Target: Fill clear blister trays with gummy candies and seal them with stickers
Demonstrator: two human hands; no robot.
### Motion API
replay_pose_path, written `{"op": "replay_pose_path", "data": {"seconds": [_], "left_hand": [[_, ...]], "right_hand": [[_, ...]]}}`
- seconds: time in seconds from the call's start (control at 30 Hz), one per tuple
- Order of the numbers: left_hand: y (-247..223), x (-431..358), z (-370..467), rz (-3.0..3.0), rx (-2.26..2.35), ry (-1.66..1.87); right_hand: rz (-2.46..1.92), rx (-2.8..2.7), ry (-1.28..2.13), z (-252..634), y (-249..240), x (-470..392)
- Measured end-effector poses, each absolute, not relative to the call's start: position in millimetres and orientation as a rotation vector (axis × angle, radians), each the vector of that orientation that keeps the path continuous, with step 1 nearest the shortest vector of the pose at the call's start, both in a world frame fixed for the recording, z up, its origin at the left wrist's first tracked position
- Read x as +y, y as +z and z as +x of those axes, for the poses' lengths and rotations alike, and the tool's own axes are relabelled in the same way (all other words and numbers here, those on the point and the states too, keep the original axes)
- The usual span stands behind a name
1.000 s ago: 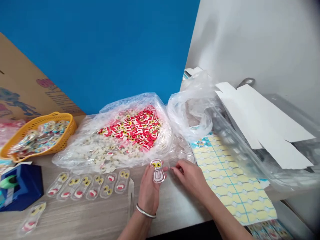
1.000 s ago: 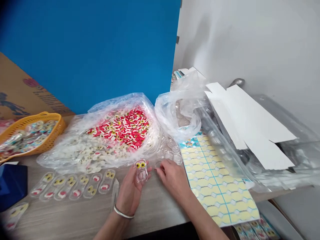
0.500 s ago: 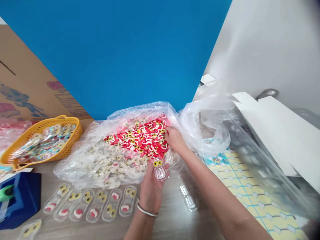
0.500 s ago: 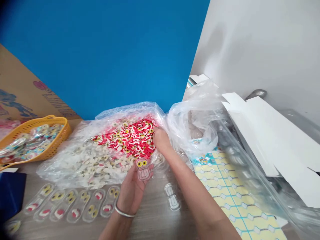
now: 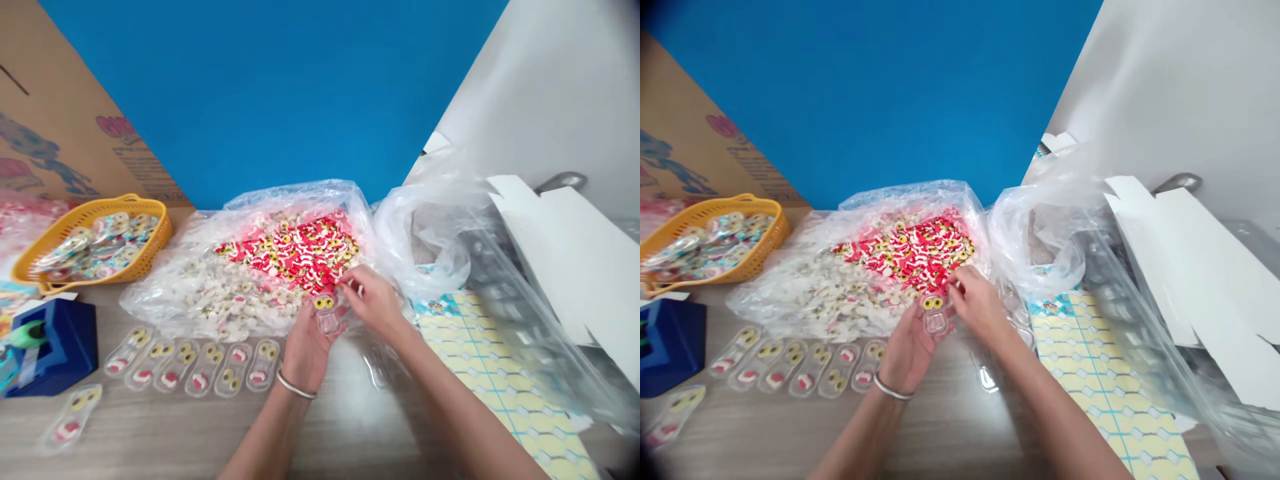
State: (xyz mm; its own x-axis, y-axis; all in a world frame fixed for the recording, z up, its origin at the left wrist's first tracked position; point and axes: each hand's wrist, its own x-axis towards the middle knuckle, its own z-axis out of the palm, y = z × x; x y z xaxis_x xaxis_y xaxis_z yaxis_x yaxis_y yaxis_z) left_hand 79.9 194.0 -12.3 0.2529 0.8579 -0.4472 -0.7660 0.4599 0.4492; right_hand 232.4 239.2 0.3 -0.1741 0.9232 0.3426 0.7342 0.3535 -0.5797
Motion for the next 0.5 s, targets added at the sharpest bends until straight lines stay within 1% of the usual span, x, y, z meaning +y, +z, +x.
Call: {"op": "replay_pose_path", "data": {"seconds": [0.07,0.13,0.2,0.3,0.4,0.5], "left_hand": [[-8.0,191.2,84.9,0.166,0.670,1.106],[-5.0,187.3,92.6,0.169,0.680,1.124],[-3.7,182.6,101.5,0.176,0.710,1.131],[-3.2,174.3,113.9,0.199,0.741,1.094],[-3.2,166.7,123.8,0.241,0.787,1.032],[-3.3,162.7,131.6,0.316,0.811,0.955]], "right_hand": [[-1.344,-2.078,0.336,229.4,4.0,203.8],[-1.284,-2.182,0.194,229.2,2.7,175.9],[-1.244,-2.257,0.037,232.7,-2.6,156.9],[-1.222,-2.317,-0.110,241.1,-10.7,138.0],[-1.234,-2.316,-0.189,248.0,-11.5,121.1],[-1.274,-2.232,-0.177,257.1,-5.4,111.0]]}}
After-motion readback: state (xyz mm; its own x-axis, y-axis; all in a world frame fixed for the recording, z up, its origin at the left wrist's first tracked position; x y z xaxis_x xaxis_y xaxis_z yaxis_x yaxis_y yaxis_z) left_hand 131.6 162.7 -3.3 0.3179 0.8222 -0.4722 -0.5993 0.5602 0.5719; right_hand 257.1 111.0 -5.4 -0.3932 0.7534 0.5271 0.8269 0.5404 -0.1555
